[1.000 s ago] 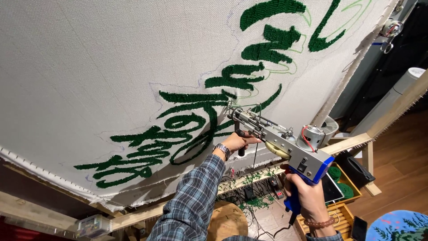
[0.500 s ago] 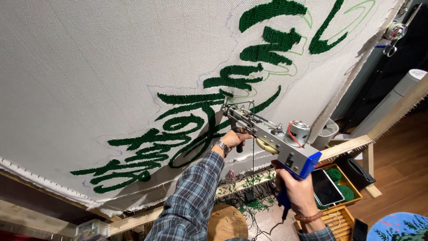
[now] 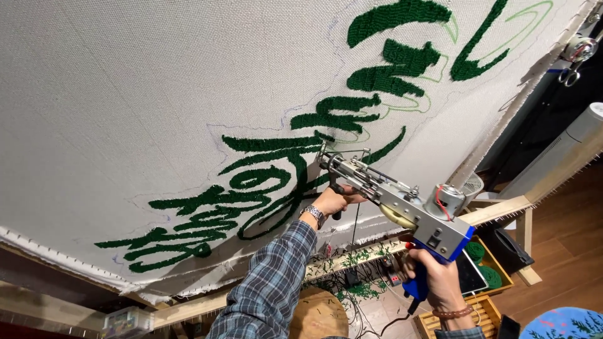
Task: Using a tufting gun to fill in a green design on a canvas stretched over a vertical frame.
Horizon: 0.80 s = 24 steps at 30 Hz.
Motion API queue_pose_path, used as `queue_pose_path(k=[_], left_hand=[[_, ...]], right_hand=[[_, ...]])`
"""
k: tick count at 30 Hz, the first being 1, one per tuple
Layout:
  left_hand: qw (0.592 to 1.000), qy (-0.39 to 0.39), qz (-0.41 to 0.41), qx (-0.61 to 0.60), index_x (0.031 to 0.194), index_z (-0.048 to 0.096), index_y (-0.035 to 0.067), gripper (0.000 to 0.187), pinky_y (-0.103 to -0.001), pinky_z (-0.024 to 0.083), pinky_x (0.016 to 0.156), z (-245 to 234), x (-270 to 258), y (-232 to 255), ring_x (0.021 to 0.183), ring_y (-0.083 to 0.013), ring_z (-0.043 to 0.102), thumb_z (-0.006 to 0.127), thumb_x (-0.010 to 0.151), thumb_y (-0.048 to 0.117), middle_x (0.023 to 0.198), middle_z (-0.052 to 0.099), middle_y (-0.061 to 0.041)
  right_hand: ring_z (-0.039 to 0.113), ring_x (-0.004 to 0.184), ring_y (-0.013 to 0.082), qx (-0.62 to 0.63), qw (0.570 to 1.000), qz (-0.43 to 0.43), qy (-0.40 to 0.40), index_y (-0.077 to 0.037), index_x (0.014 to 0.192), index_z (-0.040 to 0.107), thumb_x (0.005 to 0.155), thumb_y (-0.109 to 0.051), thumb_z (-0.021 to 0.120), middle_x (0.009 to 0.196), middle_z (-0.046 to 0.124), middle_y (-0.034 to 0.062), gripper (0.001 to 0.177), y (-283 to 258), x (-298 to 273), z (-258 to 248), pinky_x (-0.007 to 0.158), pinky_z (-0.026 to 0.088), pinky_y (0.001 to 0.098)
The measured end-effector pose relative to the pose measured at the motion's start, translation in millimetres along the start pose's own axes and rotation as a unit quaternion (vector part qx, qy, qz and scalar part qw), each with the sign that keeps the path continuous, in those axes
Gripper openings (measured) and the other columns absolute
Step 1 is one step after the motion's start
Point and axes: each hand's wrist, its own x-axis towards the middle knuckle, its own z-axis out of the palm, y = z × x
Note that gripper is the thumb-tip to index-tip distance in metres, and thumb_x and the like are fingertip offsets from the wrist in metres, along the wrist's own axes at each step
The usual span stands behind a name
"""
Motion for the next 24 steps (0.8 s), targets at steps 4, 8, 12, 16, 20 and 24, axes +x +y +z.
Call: queue_pose_path(k=[4,8,12,16,20,24], left_hand=[[0.991,-0.02,0.116,-0.066,0.069,0.025,0.017,0.058,-0.018,0.046,0.085,7.3,3.9,-14.3,0.07,-0.0103,0.024,0.076,0.091,0.001,0.078,0.019,0.005],[0.996,0.009,-0.026,-0.085,0.09,0.052,0.016,0.031,-0.025,0.032,0.058,10.7,-30.6,22.7,0.067,-0.0078,0.034,0.083,0.088,0.02,0.097,0.064,0.006],[0.991,0.031,-0.08,-0.101,0.121,0.071,0.007,0.044,-0.024,0.038,0.059,13.0,-33.1,27.3,0.071,-0.0069,0.042,0.086,0.082,0.019,0.114,0.076,0.003],[0.993,0.042,-0.097,-0.053,0.126,0.073,0.008,0.057,-0.024,0.04,0.059,16.6,-47.4,44.7,0.076,-0.0097,0.046,0.087,0.076,0.03,0.131,0.067,0.002],[0.992,0.052,-0.11,-0.045,0.12,0.07,0.012,0.061,-0.027,0.037,0.057,17.8,-54.0,53.1,0.075,-0.0109,0.045,0.09,0.069,0.037,0.11,0.063,0.0],[0.991,0.057,-0.075,-0.095,0.084,0.059,0.021,0.037,-0.03,0.042,0.065,17.3,-39.3,32.9,0.07,-0.0122,0.043,0.094,0.073,0.029,0.085,0.054,0.004]], right_hand=[[0.053,0.046,0.0236,0.02,1.0,0.011,0.001,-0.002,0.071,0.057,0.088,0.002,0.064,0.06,0.058,0.0137,0.019,3.6,1.6,-14.4,0.048,0.048,0.0376],[0.056,0.051,0.0251,0.026,0.999,0.021,-0.009,0.0,0.068,0.062,0.092,-0.002,0.062,0.062,0.061,0.0153,0.023,11.7,4.3,-29.5,0.055,0.052,0.0409],[0.051,0.05,0.0241,0.062,0.997,0.036,-0.018,-0.007,0.069,0.053,0.089,-0.002,0.06,0.06,0.054,0.0127,0.022,8.3,5.7,-28.9,0.055,0.047,0.0412],[0.05,0.05,0.0228,0.043,0.998,0.033,-0.034,-0.009,0.064,0.053,0.09,-0.005,0.061,0.06,0.054,0.0118,0.027,4.4,5.4,-31.5,0.056,0.045,0.0415],[0.052,0.048,0.0229,0.045,0.998,0.006,-0.033,-0.007,0.075,0.051,0.087,0.0,0.061,0.058,0.054,0.0113,0.017,5.4,7.8,-33.4,0.05,0.048,0.0401],[0.052,0.049,0.0231,0.037,0.999,0.025,-0.024,-0.006,0.073,0.057,0.088,-0.003,0.065,0.06,0.056,0.0114,0.017,1.7,7.2,-30.2,0.055,0.047,0.0416]])
